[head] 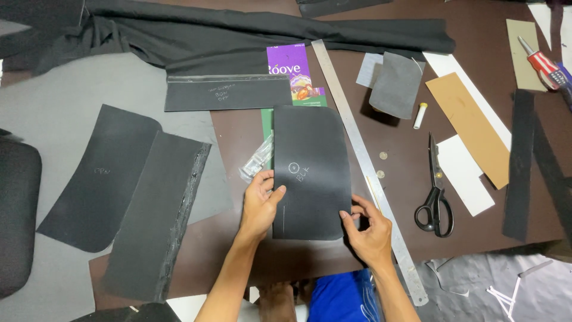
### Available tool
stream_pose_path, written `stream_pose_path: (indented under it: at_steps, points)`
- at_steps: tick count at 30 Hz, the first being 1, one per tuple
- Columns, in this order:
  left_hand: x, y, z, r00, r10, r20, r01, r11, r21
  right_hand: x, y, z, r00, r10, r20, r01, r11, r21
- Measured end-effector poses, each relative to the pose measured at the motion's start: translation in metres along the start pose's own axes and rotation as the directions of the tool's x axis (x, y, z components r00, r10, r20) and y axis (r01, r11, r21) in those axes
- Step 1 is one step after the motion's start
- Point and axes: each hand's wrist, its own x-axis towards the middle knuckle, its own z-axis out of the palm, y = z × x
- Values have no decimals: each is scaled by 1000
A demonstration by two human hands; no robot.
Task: Attaching a metal fastener to a leather panel using a ruler for alignment and a screwdriver for assembly
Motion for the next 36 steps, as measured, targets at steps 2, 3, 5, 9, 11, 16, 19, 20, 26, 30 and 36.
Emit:
stream_pose_path:
  at_steps: [2, 3, 5, 9, 11, 16, 19, 20, 26, 30, 36]
  points:
    - [-7, 15, 5, 999, -46, 3, 46, 996, -73, -1, 2, 0, 1000, 2, -7, -2, 1000, 3]
    - [-6, 16, 5, 999, -46, 4, 46, 996, -73, -1, 4, 0, 1000, 2, -7, -2, 1000, 3]
    - [-3, 18, 5, 997, -79, 10, 79, 997, -15, 0, 10, -1, 1000, 4, -3, -4, 1000, 20]
    - [16, 13, 6, 993, 72, 91, -51, 975, -214, -2, 14, -1, 1000, -3, -5, 3, 999, 53]
    - [22, 17, 8, 997, 7, 72, 3, 990, -142, -1, 17, -1, 1000, -17, -13, 17, 999, 33]
    - [33, 3, 8, 975, 187, 123, -141, 940, -310, 0, 8, -1, 999, -16, -47, 18, 999, 49]
    - [37, 0, 7, 959, 253, 128, -203, 929, -310, 0, 6, 1, 998, -15, -68, 20, 998, 68]
    - [38, -1, 8, 957, 261, 127, -218, 936, -276, 0, 7, 1, 997, -14, -82, 19, 998, 67]
    - [33, 8, 12, 955, 264, 135, -218, 934, -281, 1, 6, 0, 996, 22, -89, -16, 998, 63]
    - [35, 10, 11, 950, 276, 149, -227, 933, -279, 3, 3, 3, 993, 9, -121, -2, 998, 57]
    - [36, 1, 1, 989, 113, 90, -126, 982, 144, 9, -1, 5, 987, 79, -143, -78, 997, 12]
